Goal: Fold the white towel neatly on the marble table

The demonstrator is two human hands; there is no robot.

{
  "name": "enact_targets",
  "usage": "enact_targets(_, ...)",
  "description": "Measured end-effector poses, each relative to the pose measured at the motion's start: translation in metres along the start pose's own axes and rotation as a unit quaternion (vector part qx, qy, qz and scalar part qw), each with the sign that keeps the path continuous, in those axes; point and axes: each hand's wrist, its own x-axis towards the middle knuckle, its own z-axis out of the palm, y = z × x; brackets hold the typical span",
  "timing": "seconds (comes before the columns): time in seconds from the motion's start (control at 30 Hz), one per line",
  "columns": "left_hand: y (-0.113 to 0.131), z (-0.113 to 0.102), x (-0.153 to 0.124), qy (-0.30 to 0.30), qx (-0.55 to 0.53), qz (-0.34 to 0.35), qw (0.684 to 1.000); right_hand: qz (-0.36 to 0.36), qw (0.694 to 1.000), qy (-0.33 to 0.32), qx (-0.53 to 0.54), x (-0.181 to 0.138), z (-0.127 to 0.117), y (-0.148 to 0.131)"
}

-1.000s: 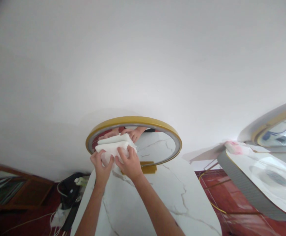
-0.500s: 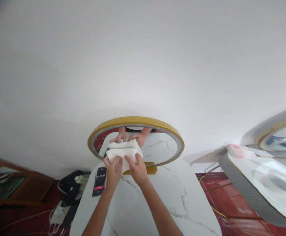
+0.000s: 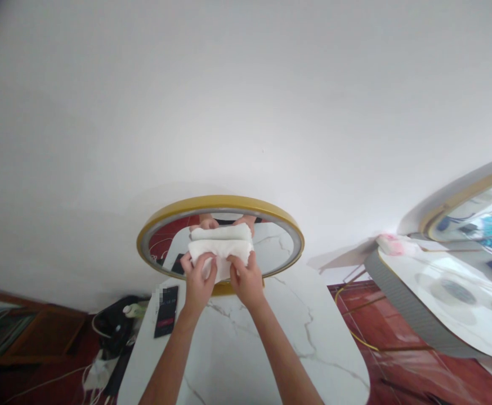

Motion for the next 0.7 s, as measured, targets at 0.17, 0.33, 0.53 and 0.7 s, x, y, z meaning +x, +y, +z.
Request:
enact_targets(0.17, -0.022, 0.011, -0.019, -0.045, 0.009, -0.025, 0.999, 0.027, 0.999, -0.027, 0.005, -0.020, 0.016, 0.015)
enact_targets(0.33, -0.044, 0.022, -0.043, -0.071, 0.011, -0.049, 0.996, 0.037, 0.997, -0.053, -0.037, -0.046, 0.036, 0.029)
enact_targets(0.53, -0.074, 0.037, -0.072, -0.119, 0.011, -0.079, 0.990, 0.053, 0.995, -0.084, -0.028, -0.077, 0.059, 0.051)
enact_targets(0.7, -0.099, 0.055, -0.095, -0.165, 0.014, -0.103, 0.981, 0.104, 0.980, -0.165, 0.041, -0.099, 0.067, 0.074)
